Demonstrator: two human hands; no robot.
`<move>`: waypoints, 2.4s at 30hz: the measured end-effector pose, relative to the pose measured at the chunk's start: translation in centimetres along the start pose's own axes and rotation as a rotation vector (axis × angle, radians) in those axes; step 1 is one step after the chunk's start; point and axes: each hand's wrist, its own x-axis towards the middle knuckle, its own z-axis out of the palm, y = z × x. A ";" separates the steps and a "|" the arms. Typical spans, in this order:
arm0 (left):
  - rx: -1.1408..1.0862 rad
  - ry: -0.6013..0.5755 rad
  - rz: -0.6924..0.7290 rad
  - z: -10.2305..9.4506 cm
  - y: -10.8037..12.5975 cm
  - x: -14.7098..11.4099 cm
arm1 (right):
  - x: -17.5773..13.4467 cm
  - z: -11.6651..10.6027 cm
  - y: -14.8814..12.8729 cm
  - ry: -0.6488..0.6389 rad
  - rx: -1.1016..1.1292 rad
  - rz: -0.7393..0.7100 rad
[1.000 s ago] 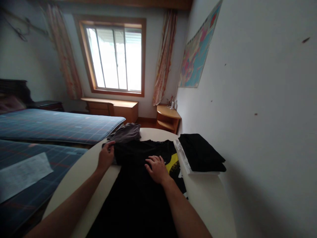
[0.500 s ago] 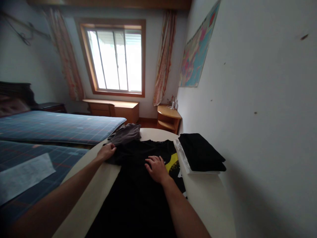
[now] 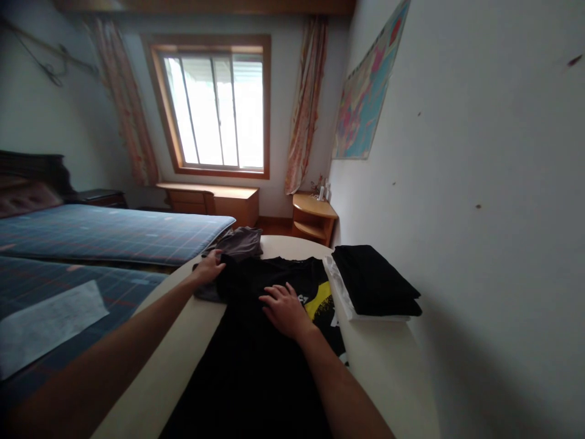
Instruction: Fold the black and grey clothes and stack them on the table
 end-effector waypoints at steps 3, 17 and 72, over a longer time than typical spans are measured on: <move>0.003 -0.014 0.001 0.1 -0.7 -0.6 | 0.5 -0.4 -3.6 -0.093 0.054 -0.227; -0.134 0.071 0.182 1.2 0.4 -1.9 | -2.8 0.4 -12.3 -0.406 0.333 -0.518; -0.097 -0.112 0.371 2.7 2.8 -11.9 | 18.3 5.9 5.3 0.061 0.278 0.730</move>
